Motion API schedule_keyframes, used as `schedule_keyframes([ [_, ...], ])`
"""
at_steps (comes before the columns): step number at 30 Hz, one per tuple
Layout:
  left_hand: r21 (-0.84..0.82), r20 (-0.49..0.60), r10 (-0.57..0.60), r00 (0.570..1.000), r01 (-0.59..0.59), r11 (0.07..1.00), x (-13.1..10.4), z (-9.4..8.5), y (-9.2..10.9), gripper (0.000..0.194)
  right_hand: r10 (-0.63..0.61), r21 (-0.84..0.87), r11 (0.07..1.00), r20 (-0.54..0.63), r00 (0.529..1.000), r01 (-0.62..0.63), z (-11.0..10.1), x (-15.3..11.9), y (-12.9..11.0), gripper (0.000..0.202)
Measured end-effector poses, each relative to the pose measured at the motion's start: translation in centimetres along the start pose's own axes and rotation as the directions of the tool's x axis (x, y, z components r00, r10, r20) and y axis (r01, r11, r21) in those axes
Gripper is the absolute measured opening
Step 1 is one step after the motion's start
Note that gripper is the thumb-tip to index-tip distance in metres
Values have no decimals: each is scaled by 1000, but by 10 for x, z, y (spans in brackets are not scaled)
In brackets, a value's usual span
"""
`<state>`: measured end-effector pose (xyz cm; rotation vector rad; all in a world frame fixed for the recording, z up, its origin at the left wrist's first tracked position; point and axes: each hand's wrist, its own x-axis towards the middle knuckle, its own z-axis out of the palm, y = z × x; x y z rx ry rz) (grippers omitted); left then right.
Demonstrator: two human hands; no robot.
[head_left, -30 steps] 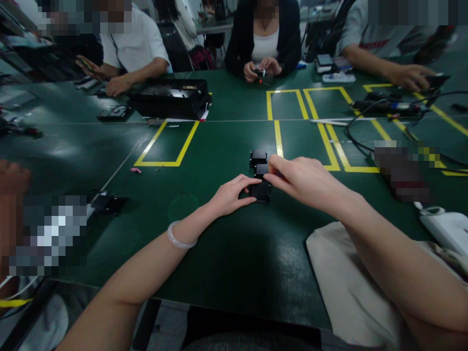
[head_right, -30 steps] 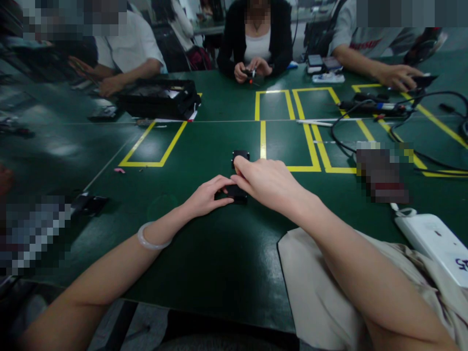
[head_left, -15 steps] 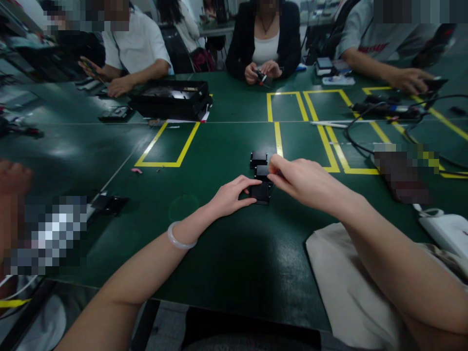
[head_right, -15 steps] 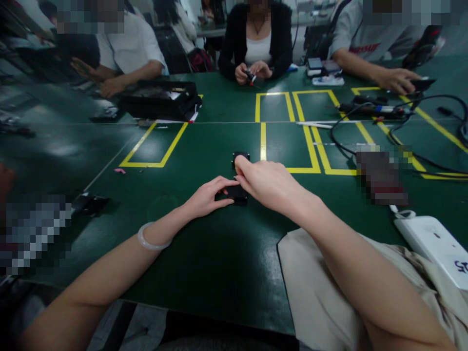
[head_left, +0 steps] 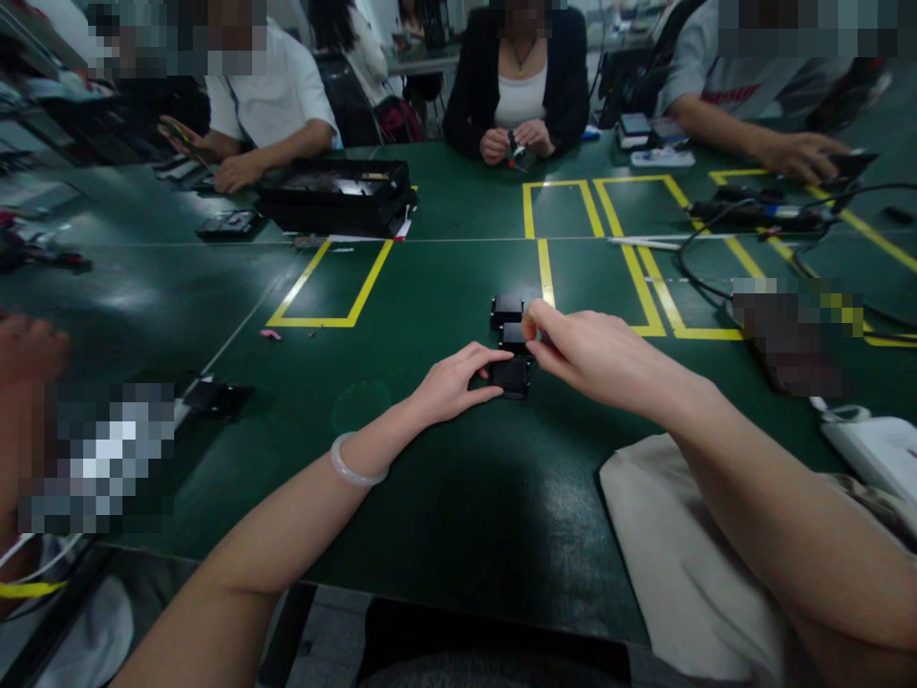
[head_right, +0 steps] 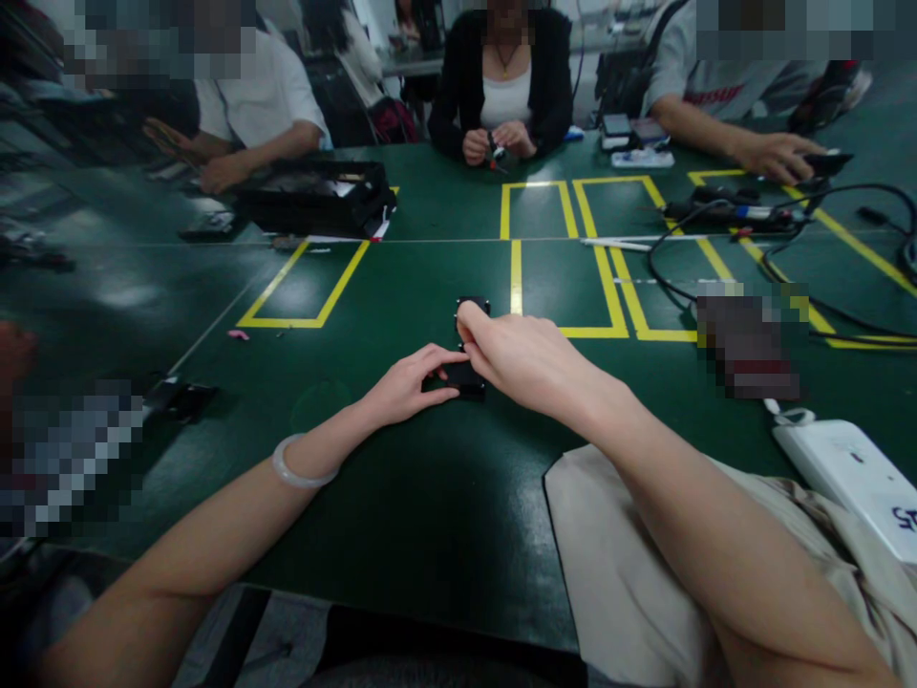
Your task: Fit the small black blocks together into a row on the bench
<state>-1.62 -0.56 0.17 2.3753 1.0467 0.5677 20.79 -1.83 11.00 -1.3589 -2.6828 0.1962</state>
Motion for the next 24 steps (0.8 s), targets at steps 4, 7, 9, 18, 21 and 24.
schedule_keyframes([
  [4, 3, -1, -3, 1000, 3, 1000, 0, 0, 0, 45, 7, -10, 1000, -21, 1000, -7, 1, 1, 0, 20],
  [7, 2, 5, -15, 1000, 15, 1000, 0, 0, -1, 46, 18, -48, 999, -22, 1000, -19, 2, 1, 1, 21],
  [9, -2, 8, -15, 1000, 15, 1000, 0, 0, 0, 46, 4, -21, 1000, -16, 1000, -4, 2, 1, 2, 18],
  [18, -2, 1, -8, 1000, 8, 1000, 0, 1, -1, 46, 6, -62, 998, -32, 999, -8, 2, 0, 0, 21],
  [21, -7, 5, -10, 1000, 10, 1000, 0, 0, -1, 47, 7, -46, 999, -35, 999, -8, 3, 0, 1, 19],
  [24, -6, 3, -10, 1000, 10, 1000, 0, 0, 0, 47, 9, -33, 999, -40, 999, -10, 3, -1, 1, 17],
])
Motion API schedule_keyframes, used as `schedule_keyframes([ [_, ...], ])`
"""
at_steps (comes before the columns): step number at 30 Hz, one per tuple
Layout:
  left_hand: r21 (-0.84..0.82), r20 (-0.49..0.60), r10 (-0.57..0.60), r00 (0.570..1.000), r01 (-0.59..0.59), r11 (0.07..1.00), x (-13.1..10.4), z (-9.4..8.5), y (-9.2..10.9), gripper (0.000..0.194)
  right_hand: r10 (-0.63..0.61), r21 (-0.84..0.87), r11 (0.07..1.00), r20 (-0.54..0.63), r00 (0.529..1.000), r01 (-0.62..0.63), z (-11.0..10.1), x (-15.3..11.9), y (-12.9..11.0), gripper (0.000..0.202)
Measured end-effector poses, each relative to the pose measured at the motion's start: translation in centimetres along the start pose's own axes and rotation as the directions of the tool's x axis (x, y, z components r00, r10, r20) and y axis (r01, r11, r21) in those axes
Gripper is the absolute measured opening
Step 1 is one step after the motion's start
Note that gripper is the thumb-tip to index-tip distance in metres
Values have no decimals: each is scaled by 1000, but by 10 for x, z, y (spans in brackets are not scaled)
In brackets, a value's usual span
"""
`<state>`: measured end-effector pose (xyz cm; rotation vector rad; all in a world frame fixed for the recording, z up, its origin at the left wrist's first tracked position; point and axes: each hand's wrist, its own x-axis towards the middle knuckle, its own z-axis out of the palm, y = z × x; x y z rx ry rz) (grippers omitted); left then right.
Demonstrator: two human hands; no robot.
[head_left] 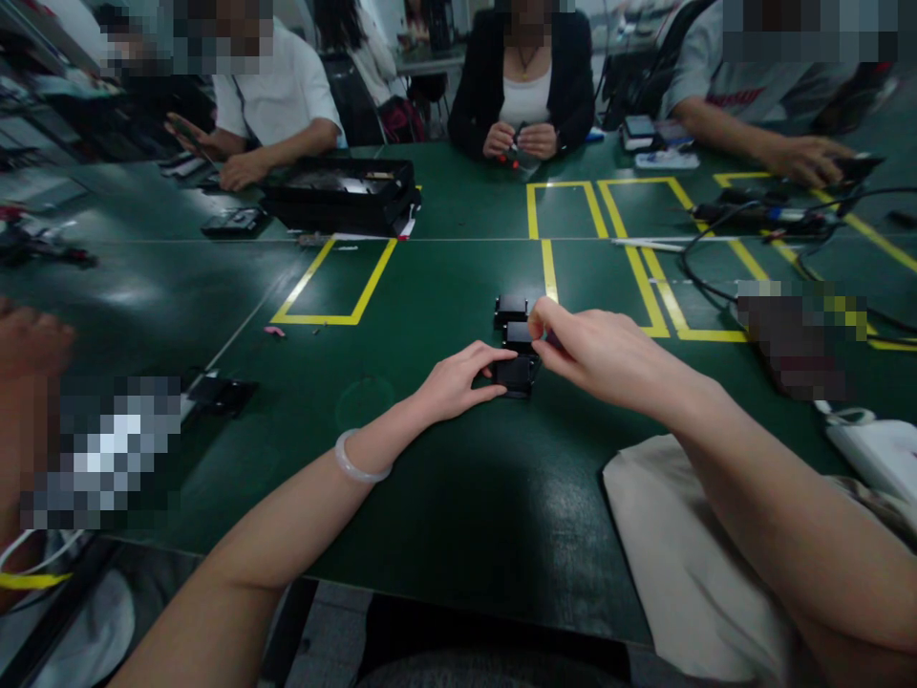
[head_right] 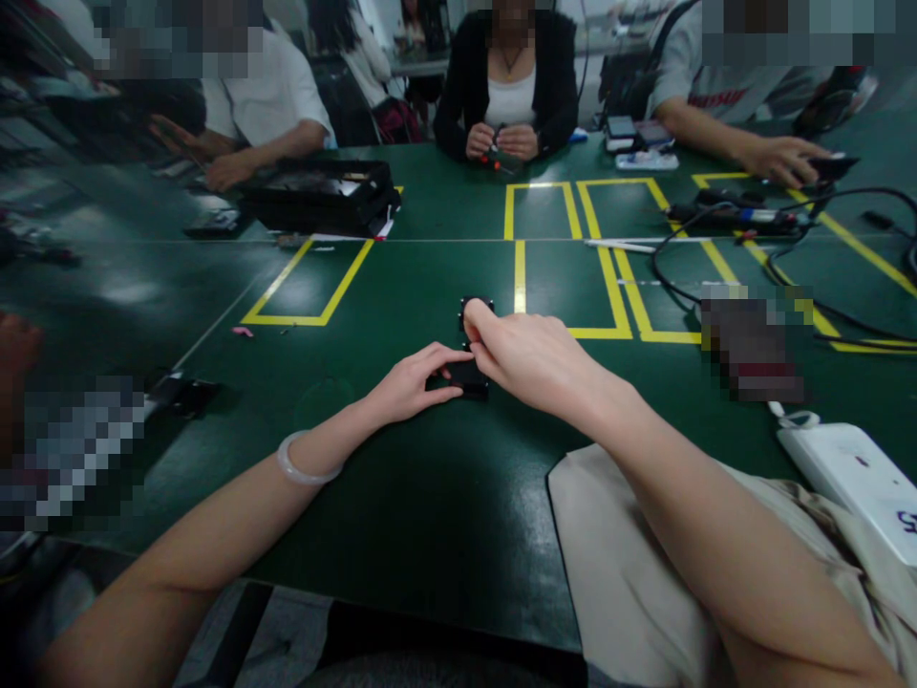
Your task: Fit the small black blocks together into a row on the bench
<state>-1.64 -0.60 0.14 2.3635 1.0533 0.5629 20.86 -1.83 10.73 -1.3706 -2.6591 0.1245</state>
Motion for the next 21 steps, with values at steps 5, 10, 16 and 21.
schedule_keyframes([
  [5, 7, -4, 11, 1000, -11, 1000, 0, 0, 0, 45, 11, -57, 998, -5, 1000, -11, -1, 0, -1, 20],
  [10, 7, -9, 13, 1000, -13, 1000, 0, 1, -1, 46, 9, -15, 1000, 17, 1000, -9, 0, 0, 1, 18],
  [16, 19, -6, 13, 1000, -13, 1000, 0, 1, -1, 46, 0, 11, 1000, 13, 1000, 0, -2, -1, 0, 16],
  [21, 21, -6, 8, 1000, -8, 1000, 0, 0, -1, 46, 16, -63, 998, 10, 1000, -15, 0, 0, 0, 21],
])
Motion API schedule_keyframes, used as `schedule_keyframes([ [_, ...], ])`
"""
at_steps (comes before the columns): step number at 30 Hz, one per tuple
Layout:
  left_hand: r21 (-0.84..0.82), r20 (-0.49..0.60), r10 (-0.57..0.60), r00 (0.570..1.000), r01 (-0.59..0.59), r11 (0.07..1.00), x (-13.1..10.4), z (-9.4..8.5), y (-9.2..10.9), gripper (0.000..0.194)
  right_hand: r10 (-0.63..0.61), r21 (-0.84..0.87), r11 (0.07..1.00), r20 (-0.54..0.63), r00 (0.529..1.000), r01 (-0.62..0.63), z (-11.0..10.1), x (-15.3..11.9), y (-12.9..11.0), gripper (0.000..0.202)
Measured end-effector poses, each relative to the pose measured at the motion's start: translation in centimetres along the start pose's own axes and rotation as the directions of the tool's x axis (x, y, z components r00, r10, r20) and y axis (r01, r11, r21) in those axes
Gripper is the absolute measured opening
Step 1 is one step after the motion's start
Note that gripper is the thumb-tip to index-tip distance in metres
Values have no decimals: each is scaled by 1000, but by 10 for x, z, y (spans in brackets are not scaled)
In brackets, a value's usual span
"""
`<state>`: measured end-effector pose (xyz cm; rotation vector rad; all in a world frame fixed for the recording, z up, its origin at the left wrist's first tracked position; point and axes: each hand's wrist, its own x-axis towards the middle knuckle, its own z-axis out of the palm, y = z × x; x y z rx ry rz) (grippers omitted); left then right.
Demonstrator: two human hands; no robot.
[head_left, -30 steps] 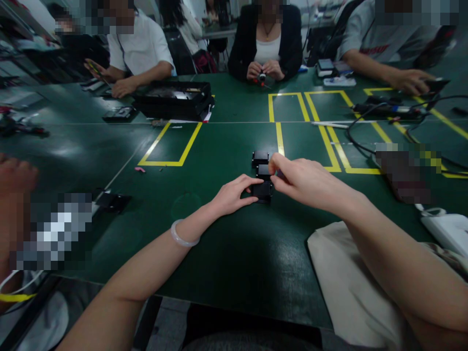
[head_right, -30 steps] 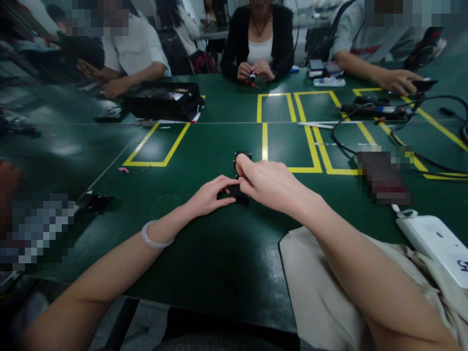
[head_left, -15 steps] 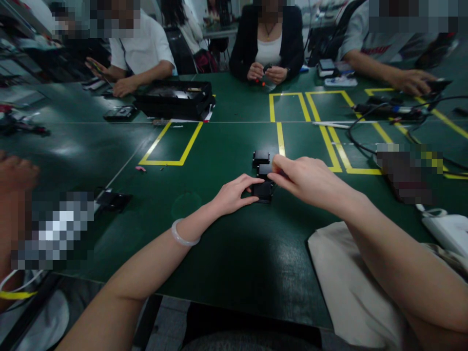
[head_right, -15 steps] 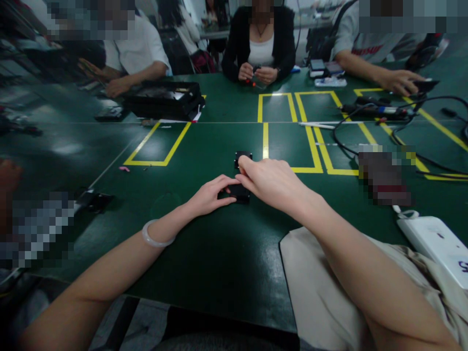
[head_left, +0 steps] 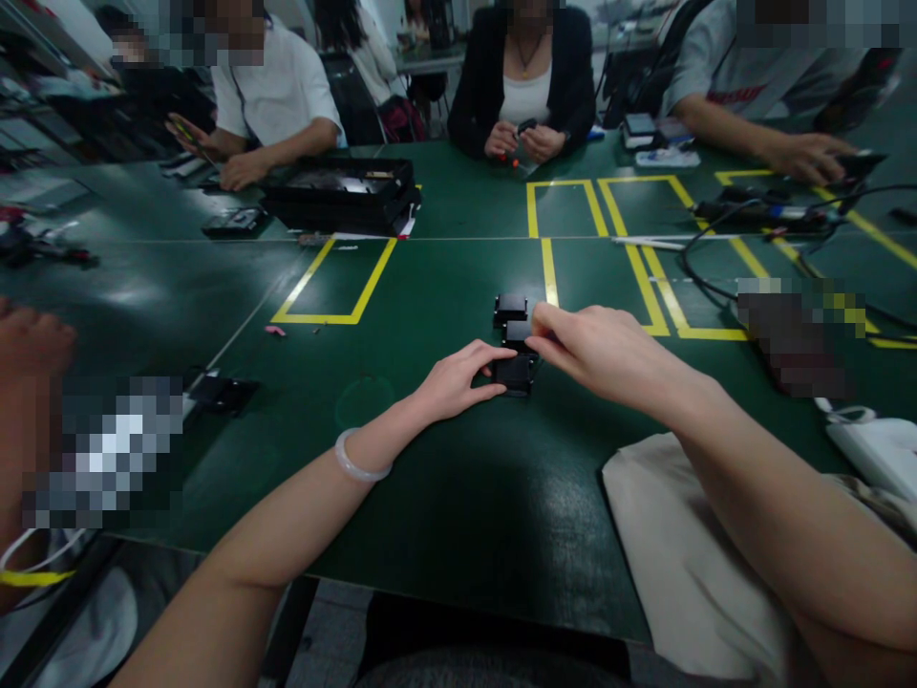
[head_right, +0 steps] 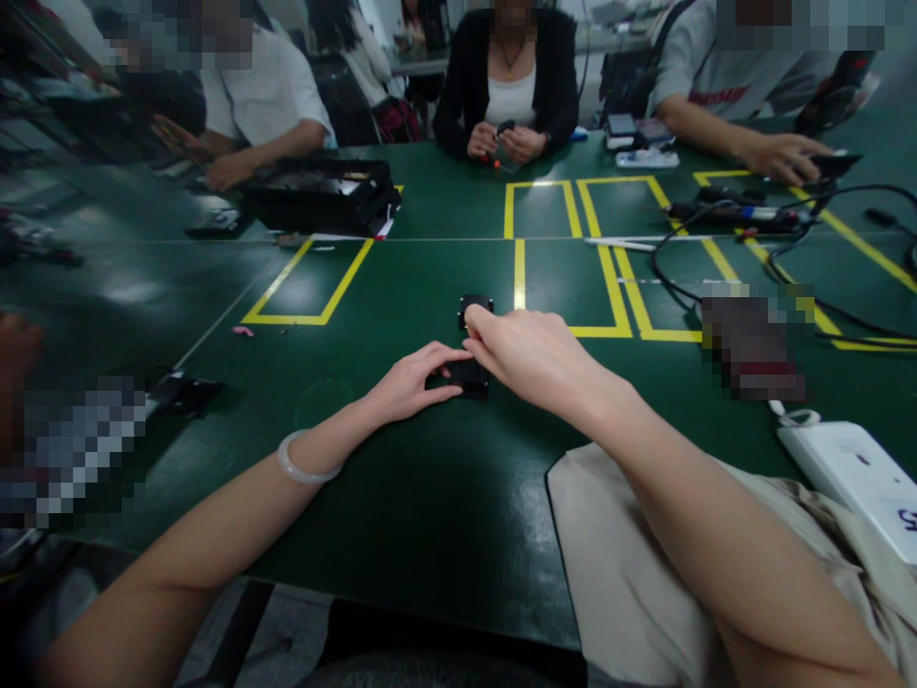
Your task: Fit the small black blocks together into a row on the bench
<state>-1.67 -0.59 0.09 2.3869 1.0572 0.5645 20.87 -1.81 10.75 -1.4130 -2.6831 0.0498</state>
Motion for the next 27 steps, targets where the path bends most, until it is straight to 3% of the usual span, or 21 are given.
schedule_keyframes([
  [5, -3, 5, -1, 1000, 1, 1000, 0, 0, 0, 46, -3, 79, 997, -7, 1000, 4, -1, 0, -2, 19],
  [27, -7, 5, -10, 1000, 10, 1000, 0, 0, 0, 48, 32, 52, 998, 17, 999, -33, -3, 8, -2, 22],
])
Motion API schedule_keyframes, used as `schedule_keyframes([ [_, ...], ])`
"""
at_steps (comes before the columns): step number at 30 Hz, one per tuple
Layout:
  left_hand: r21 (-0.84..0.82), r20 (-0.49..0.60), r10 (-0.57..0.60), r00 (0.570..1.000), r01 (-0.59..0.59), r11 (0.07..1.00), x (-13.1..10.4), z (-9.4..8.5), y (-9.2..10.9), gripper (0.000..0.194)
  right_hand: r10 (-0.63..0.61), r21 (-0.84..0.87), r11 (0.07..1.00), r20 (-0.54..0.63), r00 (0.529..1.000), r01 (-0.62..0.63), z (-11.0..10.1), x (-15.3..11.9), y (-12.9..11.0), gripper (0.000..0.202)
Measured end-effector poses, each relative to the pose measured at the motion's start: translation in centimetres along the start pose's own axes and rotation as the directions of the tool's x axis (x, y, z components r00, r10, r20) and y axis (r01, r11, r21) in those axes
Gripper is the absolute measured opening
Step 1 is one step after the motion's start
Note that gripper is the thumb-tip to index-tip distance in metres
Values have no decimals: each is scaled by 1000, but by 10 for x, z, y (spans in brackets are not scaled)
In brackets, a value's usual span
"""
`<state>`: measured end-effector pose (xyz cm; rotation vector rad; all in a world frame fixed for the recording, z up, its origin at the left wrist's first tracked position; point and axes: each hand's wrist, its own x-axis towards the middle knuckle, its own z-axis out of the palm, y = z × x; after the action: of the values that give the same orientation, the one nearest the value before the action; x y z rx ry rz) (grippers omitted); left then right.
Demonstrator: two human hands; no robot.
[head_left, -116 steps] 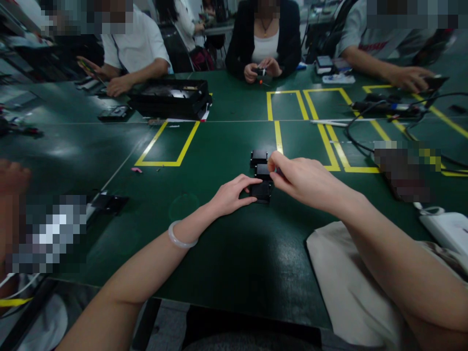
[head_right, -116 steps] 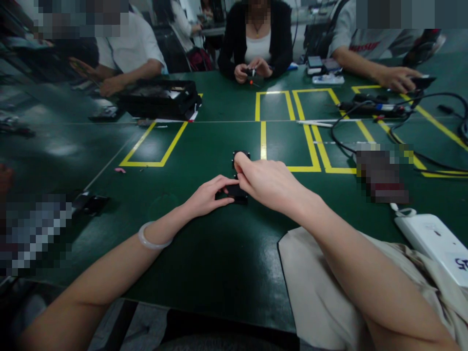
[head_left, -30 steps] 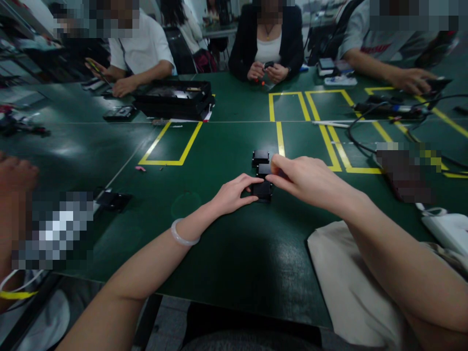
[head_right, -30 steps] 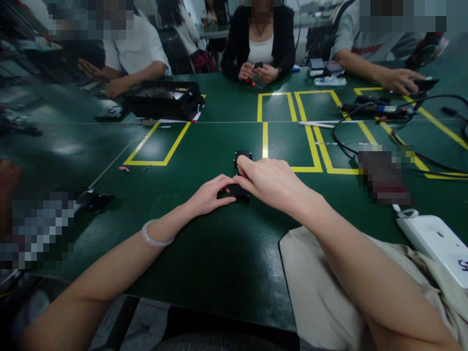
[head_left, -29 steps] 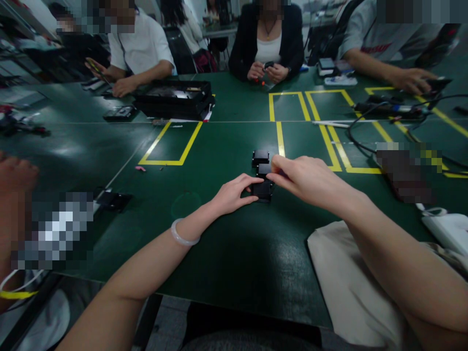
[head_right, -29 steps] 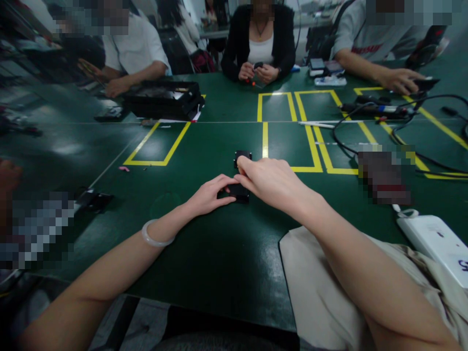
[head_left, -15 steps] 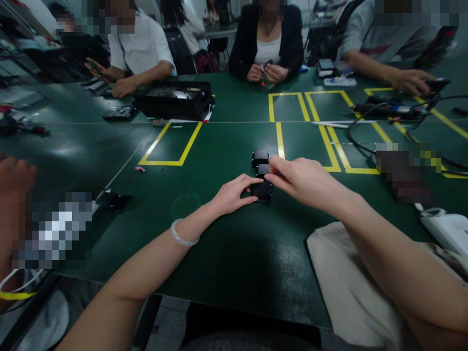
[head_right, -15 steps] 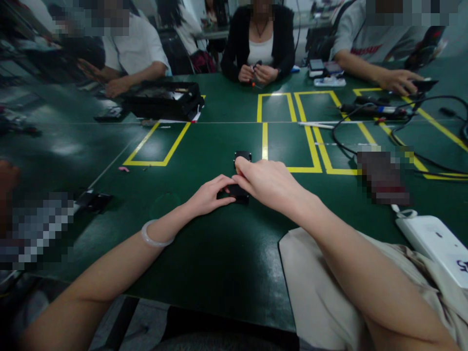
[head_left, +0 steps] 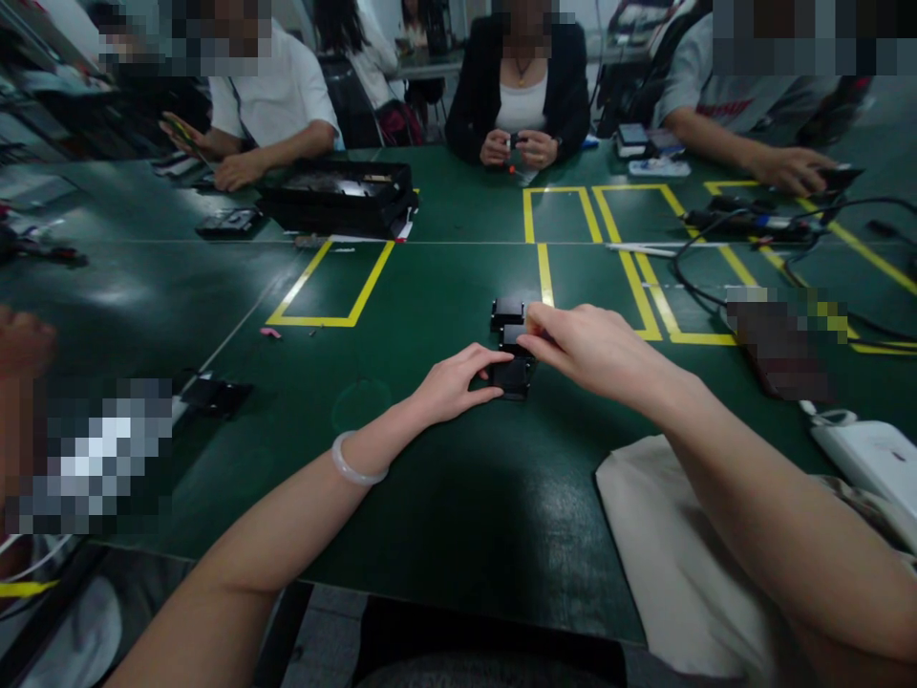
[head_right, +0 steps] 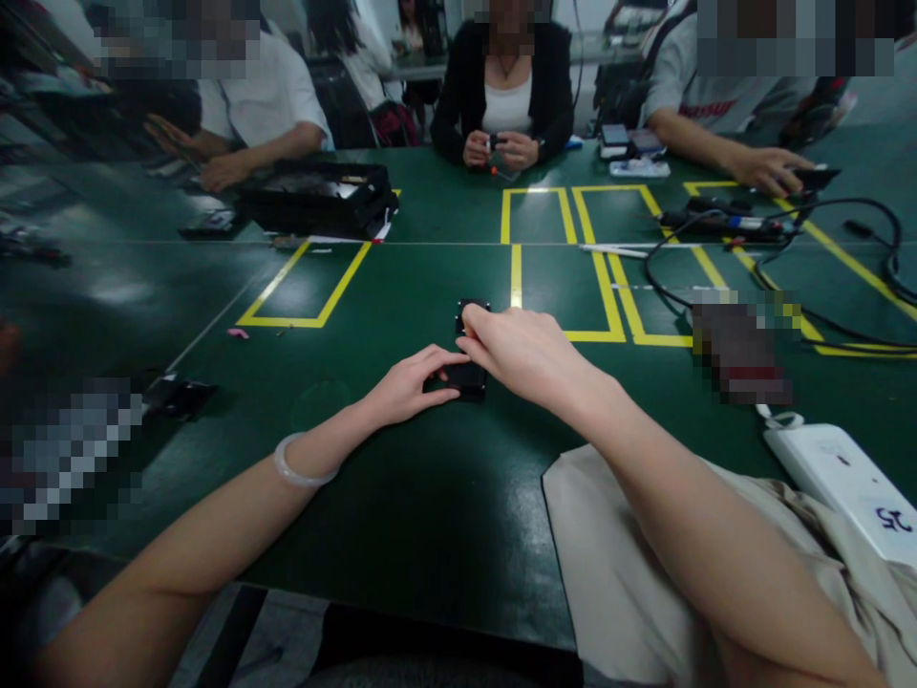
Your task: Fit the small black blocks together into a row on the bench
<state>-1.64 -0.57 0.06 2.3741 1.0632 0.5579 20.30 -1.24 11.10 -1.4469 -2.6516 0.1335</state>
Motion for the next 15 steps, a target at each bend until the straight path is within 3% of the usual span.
schedule_keyframes([
  [6, -14, 3, 2, 1000, -2, 1000, 0, -1, 1, 47, 9, 95, 995, -16, 1000, -7, 3, -8, 3, 20],
  [15, -15, -3, -1, 1000, 1, 1000, 0, 0, 0, 47, 8, 58, 998, -55, 998, -5, 8, -9, 2, 21],
])
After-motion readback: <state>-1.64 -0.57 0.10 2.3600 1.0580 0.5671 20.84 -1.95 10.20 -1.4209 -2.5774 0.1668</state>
